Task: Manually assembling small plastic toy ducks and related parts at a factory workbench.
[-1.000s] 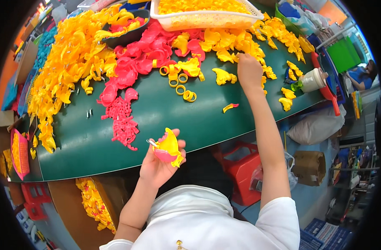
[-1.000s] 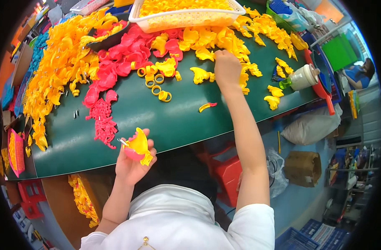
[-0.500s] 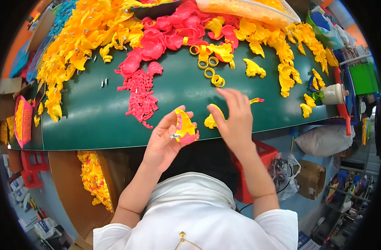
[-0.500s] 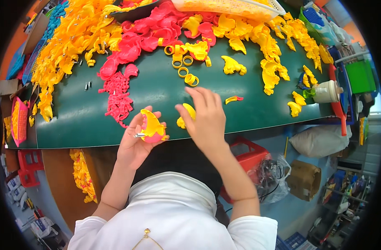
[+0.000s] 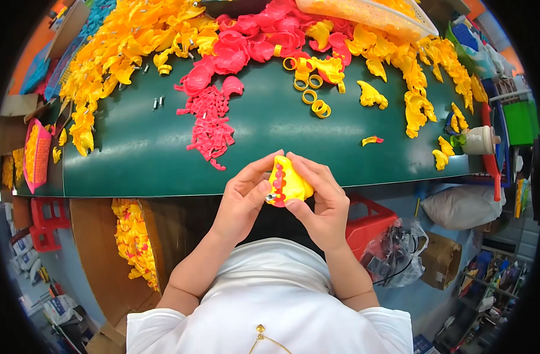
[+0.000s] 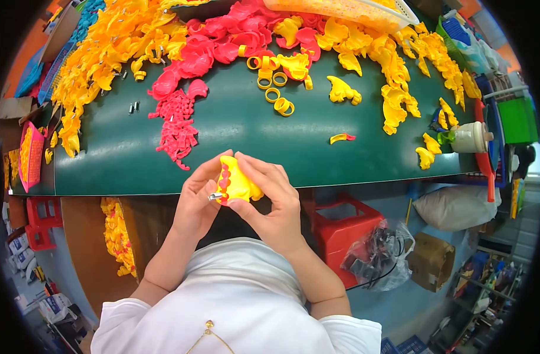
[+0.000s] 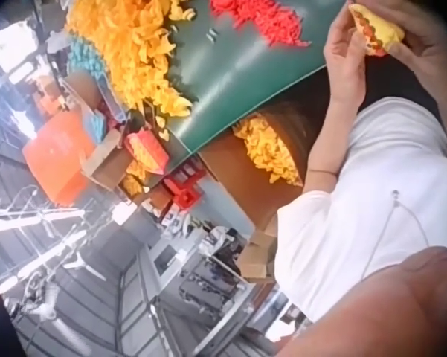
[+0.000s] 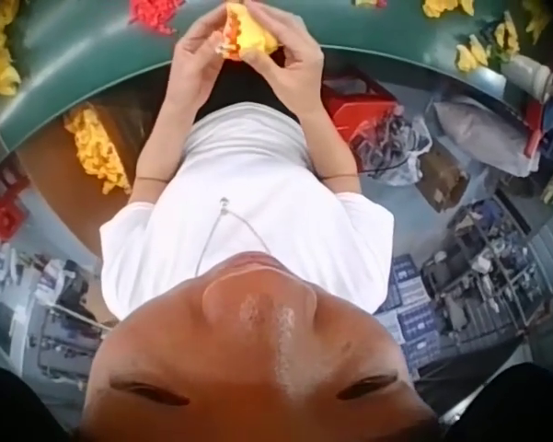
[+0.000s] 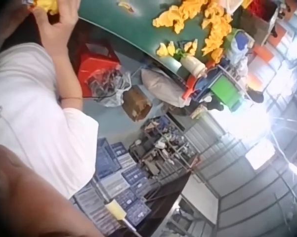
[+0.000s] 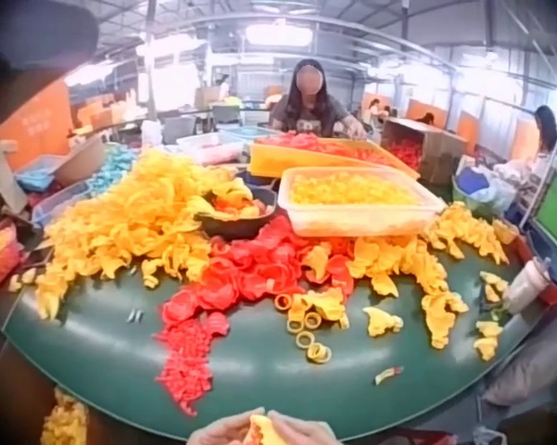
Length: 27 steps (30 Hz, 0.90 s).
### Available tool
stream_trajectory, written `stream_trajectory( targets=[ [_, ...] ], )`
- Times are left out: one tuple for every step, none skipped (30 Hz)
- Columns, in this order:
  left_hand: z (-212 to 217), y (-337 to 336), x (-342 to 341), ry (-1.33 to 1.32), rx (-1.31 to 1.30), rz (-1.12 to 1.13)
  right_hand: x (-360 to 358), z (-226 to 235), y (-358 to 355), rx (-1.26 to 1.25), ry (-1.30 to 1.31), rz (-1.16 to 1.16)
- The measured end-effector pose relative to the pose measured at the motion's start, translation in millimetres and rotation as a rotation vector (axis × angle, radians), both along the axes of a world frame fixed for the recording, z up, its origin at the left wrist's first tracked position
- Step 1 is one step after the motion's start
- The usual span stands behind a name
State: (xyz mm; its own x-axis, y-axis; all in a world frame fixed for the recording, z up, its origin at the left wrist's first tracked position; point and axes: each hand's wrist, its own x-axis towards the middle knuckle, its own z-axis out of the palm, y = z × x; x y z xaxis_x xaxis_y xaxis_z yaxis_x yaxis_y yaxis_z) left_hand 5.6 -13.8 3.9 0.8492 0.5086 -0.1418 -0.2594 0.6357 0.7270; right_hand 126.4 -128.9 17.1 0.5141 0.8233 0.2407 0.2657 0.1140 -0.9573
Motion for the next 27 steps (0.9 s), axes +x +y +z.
stream_trajectory(
  targets=[
    [2.3,0.0,0.8,0.004,0.002,-0.013,-2.8,0.5,0.4,0.007,0.044,-0.018],
    [3.2,0.2,0.9,0.008,0.003,-0.026,-4.5,-0.1,1.0,0.006,0.044,-0.017],
    [2.2,0.1,0.3,0.008,0.001,-0.025,-5.9,-1.2,1.3,0.002,0.046,-0.029],
    [1.0,0.3,0.0,0.007,-0.002,-0.031,-6.9,-2.0,1.7,-0.002,0.046,-0.042],
    [0.2,0.5,-0.2,0.006,-0.005,-0.036,-7.8,-2.9,1.9,-0.004,0.045,-0.042],
    [0.1,0.9,-0.5,0.005,-0.007,-0.037,-8.7,-4.0,2.0,-0.006,0.0,-0.042],
    [-0.1,0.8,-0.7,0.017,0.039,-0.038,-8.9,-5.0,1.5,-0.009,-0.045,-0.039],
    [-0.2,0.7,-0.7,0.029,0.084,-0.04,-8.5,-5.6,1.3,-0.012,-0.046,-0.038],
    [0.3,0.8,-0.1,0.028,0.082,-0.038,-7.5,-6.1,1.8,0.007,-0.026,-0.018],
    [1.2,0.2,0.7,0.054,0.102,-0.034,-6.3,-6.5,1.6,0.021,-0.005,0.002],
    [2.2,-0.3,1.6,0.081,0.123,-0.03,-4.2,-8.2,3.0,0.013,-0.005,0.004],
    [2.7,-0.6,2.5,0.081,0.116,-0.029,-1.5,-10.8,5.7,0.046,0.066,0.01],
    [3.4,1.1,4.0,0.015,-0.009,-0.033,0.8,-12.6,8.6,0.086,0.137,0.016],
    [4.9,2.2,4.7,-0.051,-0.133,-0.038,2.7,-12.9,9.0,0.086,0.138,0.016],
    [8.8,5.6,1.8,-0.062,-0.161,-0.079,5.4,-13.1,8.3,0.141,0.177,0.052],
    [7.8,7.2,0.5,-0.061,-0.163,-0.079,6.7,-13.0,6.5,0.195,0.215,0.089],
    [6.4,9.2,0.3,-0.036,-0.03,-0.079,6.4,-11.1,3.9,0.143,0.219,0.123],
    [5.4,10.7,0.6,-0.011,0.104,-0.08,4.4,-12.9,2.8,0.141,0.221,0.123],
    [7.8,10.5,2.9,0.023,0.054,-0.044,2.7,-16.6,2.5,0.138,0.18,0.076],
    [6.0,8.5,4.2,0.026,0.055,-0.042,0.3,-20.6,2.1,0.135,0.139,0.029],
    [2.2,6.2,5.3,0.022,0.067,-0.009,-3.9,-24.7,1.3,0.136,0.095,-0.03],
    [-1.1,4.3,6.3,0.019,0.08,0.023,-7.4,-24.6,1.7,0.137,0.1,-0.029],
    [-2.4,1.9,7.8,-0.024,0.08,0.064,-10.4,-23.2,2.0,0.116,0.023,-0.09],
    [-5.2,-0.8,10.7,-0.018,0.081,0.065,-14.2,-20.9,2.4,0.094,-0.054,-0.151],
    [-7.6,-3.0,13.1,-0.086,0.099,0.063,-22.3,-15.5,3.3,0.113,0.164,-0.165],
    [-8.2,-4.4,15.0,-0.153,0.116,0.06,-23.1,-17.0,3.2,0.114,0.171,-0.166],
    [-6.4,-4.9,14.8,-0.137,0.144,0.084,-22.4,-18.8,2.1,0.174,0.263,-0.133]
  ],
)
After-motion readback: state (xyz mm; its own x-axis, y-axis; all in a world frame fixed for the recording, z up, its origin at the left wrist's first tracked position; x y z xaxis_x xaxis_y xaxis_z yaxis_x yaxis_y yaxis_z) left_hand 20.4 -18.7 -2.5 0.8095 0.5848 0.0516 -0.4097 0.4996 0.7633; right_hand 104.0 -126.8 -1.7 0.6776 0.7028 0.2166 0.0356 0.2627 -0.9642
